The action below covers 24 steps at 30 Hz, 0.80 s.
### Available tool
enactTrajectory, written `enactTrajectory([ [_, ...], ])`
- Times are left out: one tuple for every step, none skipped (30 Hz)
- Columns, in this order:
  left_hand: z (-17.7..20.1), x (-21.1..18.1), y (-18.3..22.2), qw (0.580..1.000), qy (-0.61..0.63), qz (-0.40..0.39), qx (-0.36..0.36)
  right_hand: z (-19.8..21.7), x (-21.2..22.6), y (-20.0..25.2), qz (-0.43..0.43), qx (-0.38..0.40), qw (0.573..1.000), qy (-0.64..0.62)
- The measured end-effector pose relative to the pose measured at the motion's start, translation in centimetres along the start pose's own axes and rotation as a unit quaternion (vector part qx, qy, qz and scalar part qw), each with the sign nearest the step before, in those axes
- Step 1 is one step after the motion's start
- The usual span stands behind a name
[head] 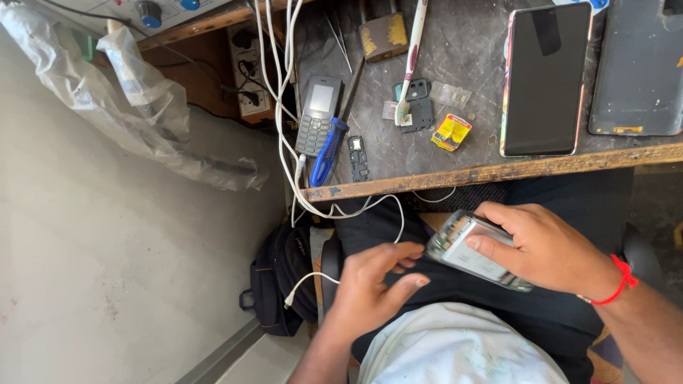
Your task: The person uses a soldering iron and tweezers to work on a small circuit board, then positions the board and a battery inside a mobile phone frame while connecting a white charging cable. They manipulate various disassembled phone components on a cluttered workbench.
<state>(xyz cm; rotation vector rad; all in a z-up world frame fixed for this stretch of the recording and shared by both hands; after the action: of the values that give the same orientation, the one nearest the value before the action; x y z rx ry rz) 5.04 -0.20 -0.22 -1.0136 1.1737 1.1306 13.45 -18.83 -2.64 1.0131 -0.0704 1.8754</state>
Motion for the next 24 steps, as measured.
enactTrajectory([
  [-0.5,0.3,-0.2,0.998,0.053,-0.001,-0.024,-0.4,-0.7,0.1,-0.027,0.009,1.0,-0.006],
  [-0.8,0.6,-0.4,0.993,0.105,-0.003,-0.047,-0.9,-1.4,0.3,-0.054,0.017,0.998,-0.012],
  [-1.0,0.8,-0.5,0.994,0.082,-0.008,-0.075,-1.3,-2.1,0.6,-0.082,0.025,0.996,-0.019],
  [-1.1,0.8,-0.6,0.993,0.059,-0.013,-0.102,-1.3,-1.7,0.7,-0.043,0.006,0.996,-0.075],
  [-0.9,0.8,-0.7,0.991,0.036,-0.017,-0.13,-1.4,-1.3,0.9,-0.004,-0.013,0.991,-0.13],
  [-1.1,0.5,-0.9,0.991,0.014,-0.03,-0.13,-1.4,-0.9,1.1,0.035,-0.032,0.982,-0.183],
  [-1.3,0.1,-1.1,0.991,-0.009,-0.043,-0.13,-1.6,-1.1,1.4,0.036,-0.046,0.982,-0.181],
  [-1.4,-0.3,-1.4,0.989,-0.032,-0.055,-0.132,-1.8,-1.2,1.5,0.038,-0.059,0.981,-0.179],
  [-1.5,-1.3,-1.5,0.984,-0.061,-0.095,-0.137,-1.8,-1.3,1.8,0.04,-0.072,0.981,-0.178],
  [-1.7,-2.2,-1.6,0.977,-0.091,-0.133,-0.143,-2.0,-1.7,1.9,0.023,-0.078,0.984,-0.156],
  [-1.9,-3.0,-1.6,0.967,-0.121,-0.171,-0.147,-2.1,-2.0,2.1,0.006,-0.084,0.987,-0.135],
  [-1.9,-3.4,-1.8,0.964,-0.129,-0.177,-0.152,-2.3,-2.2,2.3,-0.012,-0.09,0.989,-0.114],
  [-2.0,-3.7,-2.0,0.961,-0.138,-0.183,-0.156,-2.4,-1.9,2.4,0.005,-0.101,0.985,-0.14],
  [-2.1,-4.0,-2.1,0.958,-0.146,-0.189,-0.161,-2.4,-1.5,2.5,0.022,-0.111,0.98,-0.166],
  [-2.2,-4.2,-2.1,0.956,-0.154,-0.191,-0.162,-2.3,-1.1,2.7,0.038,-0.122,0.973,-0.191],
  [-2.2,-4.5,-2.2,0.953,-0.162,-0.195,-0.163,-2.4,-1.1,2.7,0.036,-0.125,0.974,-0.187],
  [-2.2,-4.7,-2.3,0.951,-0.17,-0.199,-0.164,-2.3,-1.0,2.7,0.033,-0.128,0.974,-0.182],
  [-2.3,-4.8,-2.5,0.953,-0.176,-0.193,-0.154,-2.3,-1.0,2.8,0.03,-0.131,0.975,-0.178],
  [-2.4,-4.8,-2.7,0.955,-0.181,-0.187,-0.145,-2.3,-0.9,2.7,0.032,-0.131,0.977,-0.166],
  [-2.3,-4.9,-2.8,0.956,-0.187,-0.181,-0.136,-2.2,-0.8,2.7,0.034,-0.132,0.979,-0.153],
  [-2.3,-5.1,-2.9,0.956,-0.198,-0.179,-0.122,-2.1,-0.7,2.7,0.036,-0.133,0.98,-0.141],
  [-2.3,-5.2,-3.1,0.956,-0.209,-0.177,-0.107,-2.1,-0.9,2.7,0.025,-0.13,0.981,-0.14],
  [-2.3,-5.4,-3.2,0.955,-0.22,-0.176,-0.093,-2.0,-1.1,2.7,0.014,-0.127,0.982,-0.138],
  [-2.2,-5.5,-3.3,0.955,-0.226,-0.175,-0.08,-2.0,-1.3,2.8,0.002,-0.124,0.983,-0.136],
])
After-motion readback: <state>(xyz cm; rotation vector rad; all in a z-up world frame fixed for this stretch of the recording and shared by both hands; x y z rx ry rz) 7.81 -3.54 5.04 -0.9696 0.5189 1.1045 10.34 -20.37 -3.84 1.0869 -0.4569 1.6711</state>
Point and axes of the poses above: each hand's wrist, its own y-axis away from the middle knuckle, its own z-axis out of the back of the hand, x = y × z, the point moved 9 cm from there along -y, towards the middle knuckle, and after that the axes turned 11 degrees about y, right-handed, at the moved point
